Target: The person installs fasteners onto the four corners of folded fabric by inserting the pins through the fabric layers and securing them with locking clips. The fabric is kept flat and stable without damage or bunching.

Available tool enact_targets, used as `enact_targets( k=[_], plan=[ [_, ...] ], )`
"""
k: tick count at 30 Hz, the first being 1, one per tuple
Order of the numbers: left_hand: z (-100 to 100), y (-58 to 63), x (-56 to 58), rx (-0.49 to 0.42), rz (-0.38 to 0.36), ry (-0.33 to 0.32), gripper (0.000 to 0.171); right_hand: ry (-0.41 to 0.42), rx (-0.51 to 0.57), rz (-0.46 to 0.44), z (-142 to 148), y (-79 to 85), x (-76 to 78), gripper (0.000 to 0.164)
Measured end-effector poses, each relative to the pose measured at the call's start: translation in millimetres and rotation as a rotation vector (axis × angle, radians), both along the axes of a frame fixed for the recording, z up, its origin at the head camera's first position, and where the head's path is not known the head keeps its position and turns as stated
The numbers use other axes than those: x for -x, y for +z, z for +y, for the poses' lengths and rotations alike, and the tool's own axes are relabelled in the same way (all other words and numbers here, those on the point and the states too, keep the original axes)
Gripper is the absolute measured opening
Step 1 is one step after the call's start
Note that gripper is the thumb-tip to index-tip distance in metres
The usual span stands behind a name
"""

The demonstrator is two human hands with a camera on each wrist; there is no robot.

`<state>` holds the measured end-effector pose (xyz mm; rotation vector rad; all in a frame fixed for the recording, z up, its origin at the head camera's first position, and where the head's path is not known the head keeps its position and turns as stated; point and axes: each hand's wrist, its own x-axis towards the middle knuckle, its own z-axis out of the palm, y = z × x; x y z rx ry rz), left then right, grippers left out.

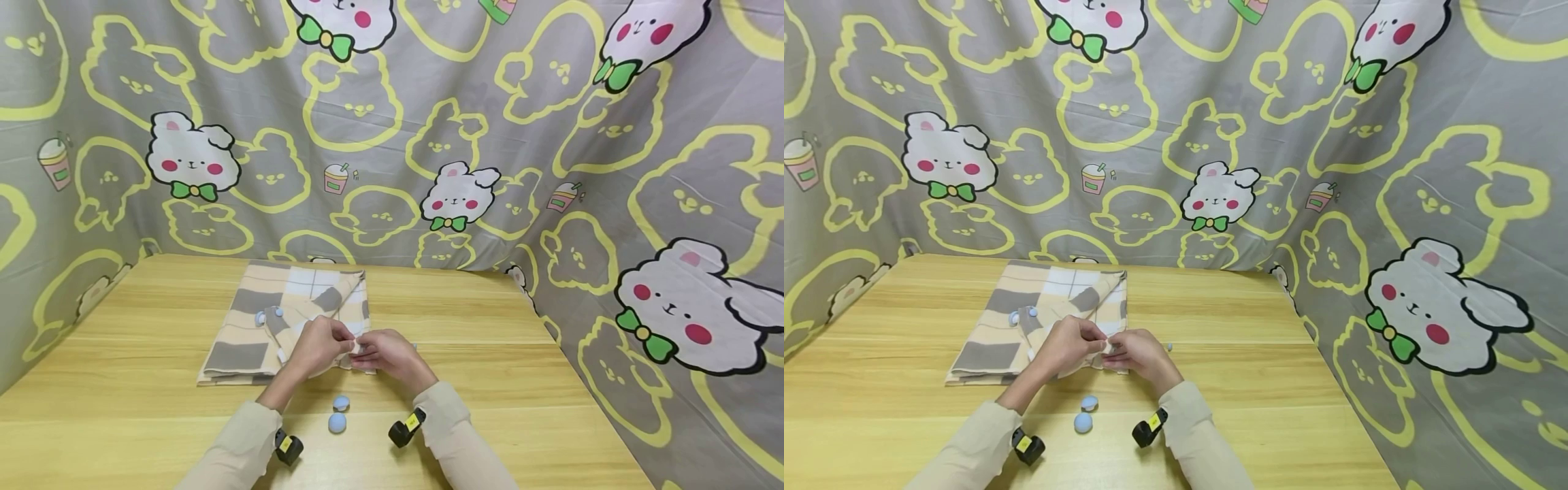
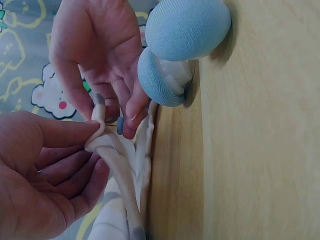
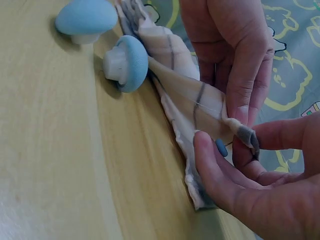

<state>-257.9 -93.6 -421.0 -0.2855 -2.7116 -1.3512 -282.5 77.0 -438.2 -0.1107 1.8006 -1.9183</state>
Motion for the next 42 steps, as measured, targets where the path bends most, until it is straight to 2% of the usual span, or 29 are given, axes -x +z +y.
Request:
enact_targets(
  k=[8, 42],
  plan=[
    [0.5, 0.3, -0.4, -0.008, -0.008, 0.000, 0.009, -0.034, 0.007, 0.063, -2.8, -0.5, -1.5, 0.028],
    [4.7, -1.5, -0.4, 0.012, -0.007, 0.016, 0.010, -0.118, -0.055, 0.049, -7.7, 0.8, -4.8, 0.020]
  ],
)
